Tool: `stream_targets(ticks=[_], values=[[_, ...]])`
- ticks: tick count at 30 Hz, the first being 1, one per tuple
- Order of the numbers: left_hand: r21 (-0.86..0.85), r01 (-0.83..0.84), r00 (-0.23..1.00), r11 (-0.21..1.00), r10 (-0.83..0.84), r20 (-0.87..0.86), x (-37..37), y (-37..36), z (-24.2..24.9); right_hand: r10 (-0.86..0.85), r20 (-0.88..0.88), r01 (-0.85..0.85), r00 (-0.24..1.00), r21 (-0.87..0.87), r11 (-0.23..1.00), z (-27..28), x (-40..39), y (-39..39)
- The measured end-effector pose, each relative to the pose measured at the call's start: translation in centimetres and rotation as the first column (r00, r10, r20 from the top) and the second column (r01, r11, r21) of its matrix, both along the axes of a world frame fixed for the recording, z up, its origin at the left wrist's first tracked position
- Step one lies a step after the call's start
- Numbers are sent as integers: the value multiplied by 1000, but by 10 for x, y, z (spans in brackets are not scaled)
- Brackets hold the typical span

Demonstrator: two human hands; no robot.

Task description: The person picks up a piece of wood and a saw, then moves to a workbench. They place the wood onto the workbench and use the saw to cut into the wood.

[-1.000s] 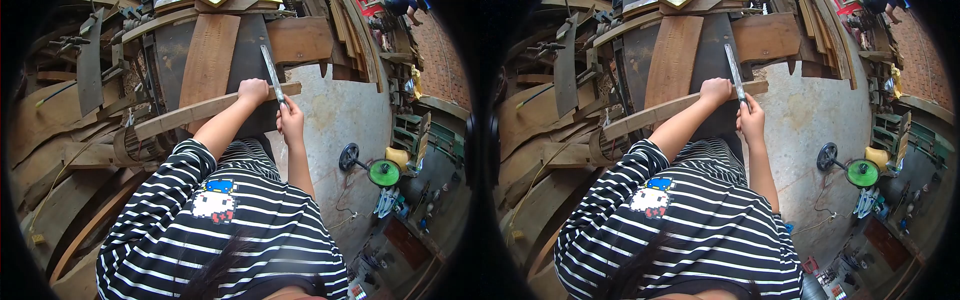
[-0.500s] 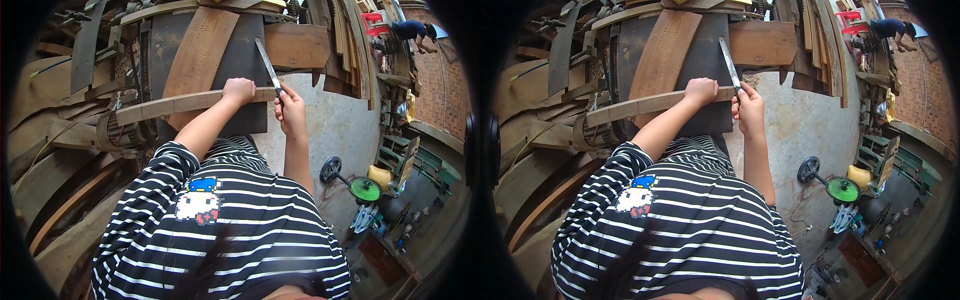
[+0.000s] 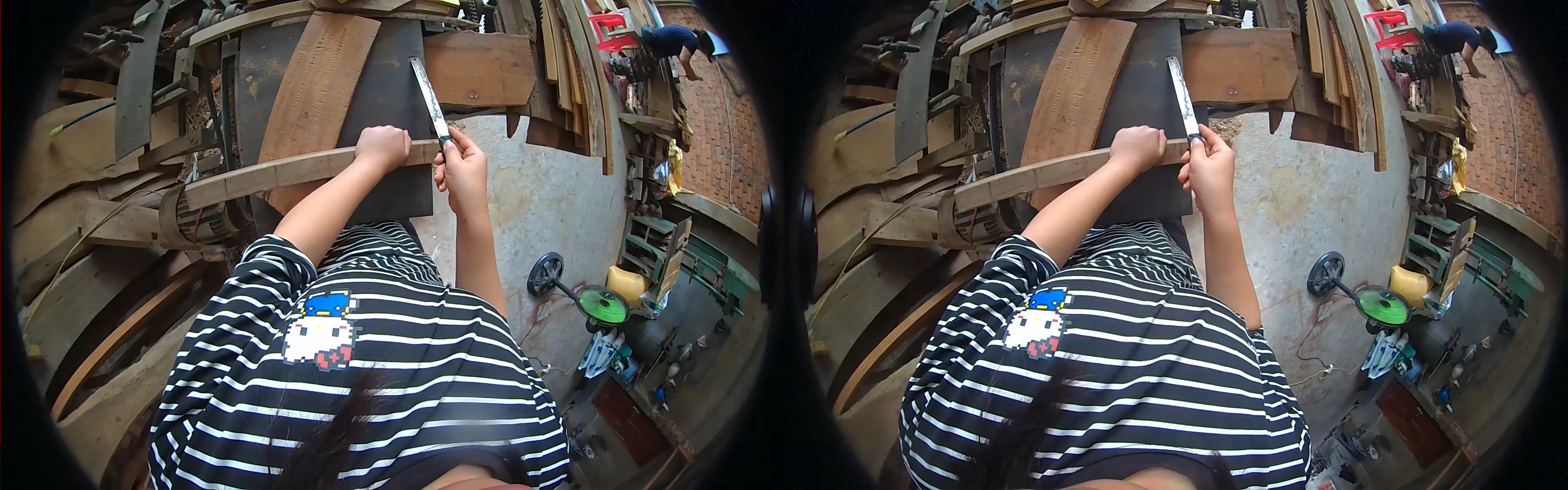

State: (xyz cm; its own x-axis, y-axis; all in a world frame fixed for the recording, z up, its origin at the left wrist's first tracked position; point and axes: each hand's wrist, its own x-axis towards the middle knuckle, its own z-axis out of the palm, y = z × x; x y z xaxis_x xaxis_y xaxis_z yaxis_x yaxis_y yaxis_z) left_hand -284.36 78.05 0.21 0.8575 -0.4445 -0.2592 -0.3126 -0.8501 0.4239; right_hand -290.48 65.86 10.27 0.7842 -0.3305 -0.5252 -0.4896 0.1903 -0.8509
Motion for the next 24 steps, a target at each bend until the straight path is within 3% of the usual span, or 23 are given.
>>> stream_targets(ticks=[14, 17, 19, 24], values=[[-31, -6, 1000, 1000, 7, 22, 0, 1, -5, 30, -37, -33, 999, -84, 996, 11, 7, 4], [-43, 0, 1000, 999, 1, 27, 1, 2, -5, 57, -71, -71, 996, -201, 977, 17, 7, 3], [-20, 6, 1000, 1000, -6, 10, 0, 0, -6, 81, -126, -125, 989, -397, 909, 20, 7, 5], [-32, -7, 1000, 999, 7, -2, 3, -4, -5, 134, -128, -181, 983, -500, 847, 28, 11, 8]])
